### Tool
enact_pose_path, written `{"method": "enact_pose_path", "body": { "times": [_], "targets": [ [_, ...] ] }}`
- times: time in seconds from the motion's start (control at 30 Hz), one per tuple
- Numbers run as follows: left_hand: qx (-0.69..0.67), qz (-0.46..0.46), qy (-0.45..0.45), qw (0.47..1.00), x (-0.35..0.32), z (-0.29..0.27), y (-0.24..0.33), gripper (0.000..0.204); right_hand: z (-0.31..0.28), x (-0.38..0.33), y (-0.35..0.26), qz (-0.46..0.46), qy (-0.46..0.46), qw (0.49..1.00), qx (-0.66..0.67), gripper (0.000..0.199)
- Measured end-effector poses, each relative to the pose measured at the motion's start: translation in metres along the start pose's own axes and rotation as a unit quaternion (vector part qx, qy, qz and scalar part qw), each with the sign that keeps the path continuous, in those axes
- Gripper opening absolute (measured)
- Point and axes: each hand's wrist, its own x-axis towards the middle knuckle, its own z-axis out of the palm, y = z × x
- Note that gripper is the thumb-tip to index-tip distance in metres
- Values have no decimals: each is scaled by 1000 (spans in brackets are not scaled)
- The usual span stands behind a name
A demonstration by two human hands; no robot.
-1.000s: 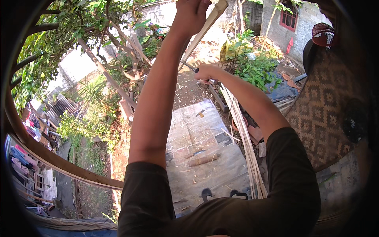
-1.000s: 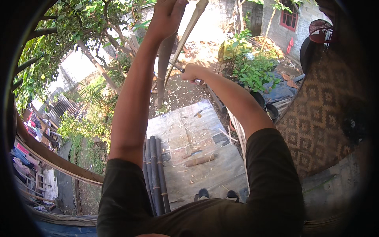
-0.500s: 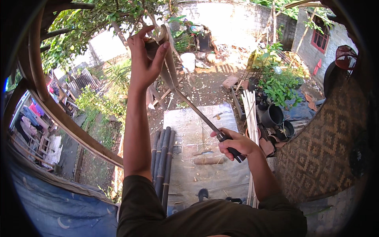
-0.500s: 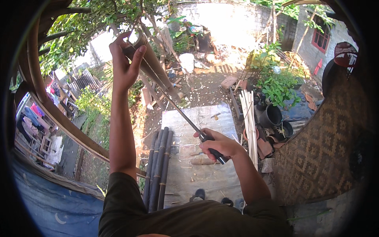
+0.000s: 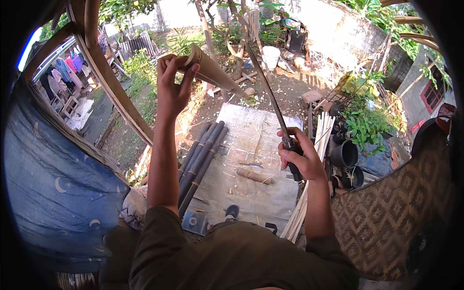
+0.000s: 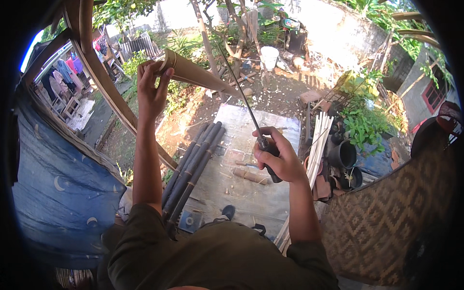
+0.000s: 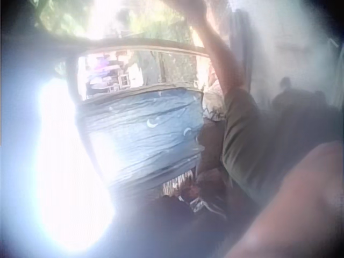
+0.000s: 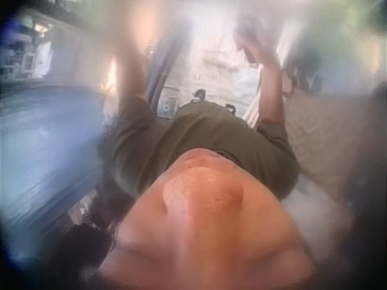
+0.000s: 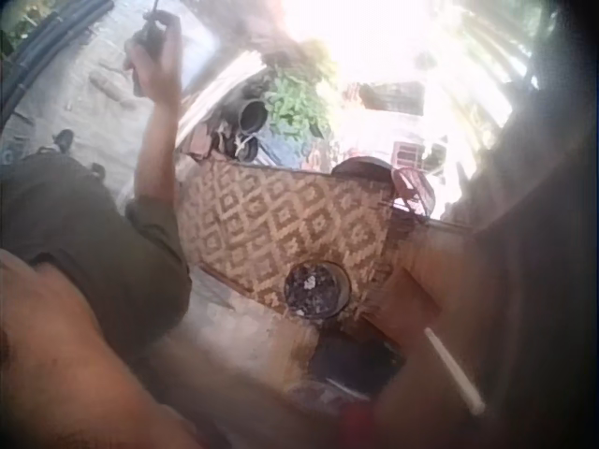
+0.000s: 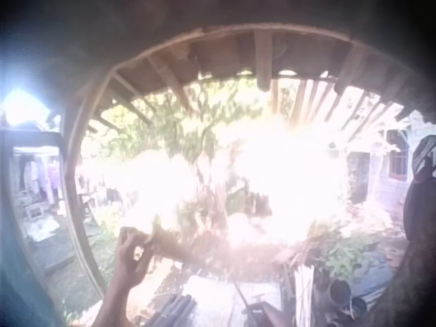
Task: The person walks into a cluttered yard and picks up a long bamboo pole. Using a knife, they split the pole lengthwise into thin strips, then separate and stack the resulting pieces. The person carries the processed bamboo strips toward a doorway.
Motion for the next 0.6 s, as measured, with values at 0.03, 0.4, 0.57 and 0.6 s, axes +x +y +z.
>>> {"method": "enact_pose_path", "body": {
  "times": [0.03,0.4,0.57,0.6],
  "targets": [
    [7,-14,6,1000,0,-5,-3,25,-2,-2,3,10,3,1000,7,39],
    [7,-124,25,992,-36,-16,20,29,3,6,-11,-64,53,991,-105,29],
    [79,-65,19,995,-72,-8,45,27,19,28,-42,-155,14,916,-369,21],
    [76,-69,16,995,-81,-7,51,26,24,32,-44,-191,-2,896,-402,21]
  ]
}}
